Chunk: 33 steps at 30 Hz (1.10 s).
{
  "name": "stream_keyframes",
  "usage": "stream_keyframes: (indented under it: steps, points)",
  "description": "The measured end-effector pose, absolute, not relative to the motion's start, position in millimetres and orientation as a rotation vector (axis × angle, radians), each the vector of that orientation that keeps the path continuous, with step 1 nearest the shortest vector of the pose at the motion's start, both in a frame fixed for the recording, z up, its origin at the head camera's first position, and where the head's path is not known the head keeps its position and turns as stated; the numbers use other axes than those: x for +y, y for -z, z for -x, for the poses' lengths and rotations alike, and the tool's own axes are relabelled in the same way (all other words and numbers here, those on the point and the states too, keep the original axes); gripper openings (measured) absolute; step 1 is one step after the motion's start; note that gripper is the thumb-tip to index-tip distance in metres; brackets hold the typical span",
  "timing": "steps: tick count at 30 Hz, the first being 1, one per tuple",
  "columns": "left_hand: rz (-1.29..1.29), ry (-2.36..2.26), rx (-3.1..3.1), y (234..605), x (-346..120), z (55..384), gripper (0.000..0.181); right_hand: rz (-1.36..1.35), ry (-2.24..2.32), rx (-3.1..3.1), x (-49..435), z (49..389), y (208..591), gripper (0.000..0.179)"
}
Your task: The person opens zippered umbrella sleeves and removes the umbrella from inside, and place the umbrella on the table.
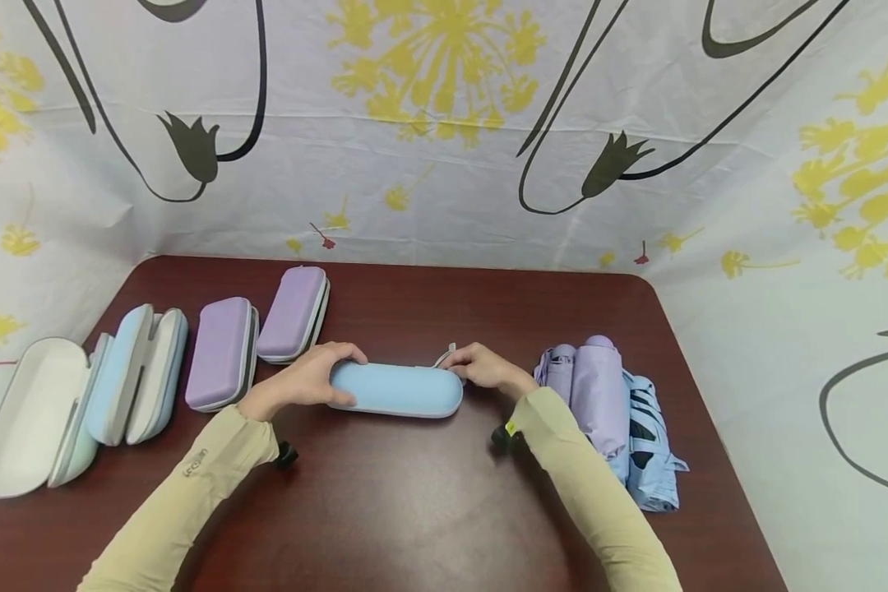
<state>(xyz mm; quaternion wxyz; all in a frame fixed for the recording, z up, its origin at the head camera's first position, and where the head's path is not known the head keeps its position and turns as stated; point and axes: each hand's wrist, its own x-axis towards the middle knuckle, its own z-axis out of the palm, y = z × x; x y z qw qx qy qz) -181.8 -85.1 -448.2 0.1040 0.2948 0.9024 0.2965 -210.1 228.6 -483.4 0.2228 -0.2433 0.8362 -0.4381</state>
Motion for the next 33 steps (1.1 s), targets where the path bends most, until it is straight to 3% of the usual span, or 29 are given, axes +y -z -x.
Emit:
stream_keyframes:
  steps: [21,33]
  points:
    - [-0.912,-0.730,2.787,450.9,-76.8,173.5,0.058,1.056,1.021,2.950,223.6,198.9,489.6,0.005]
    - [-0.901,-0.716,2.855,456.5,-77.3,172.7,0.057,0.791,0.971,3.125,229.5,177.4,489.0,0.006]
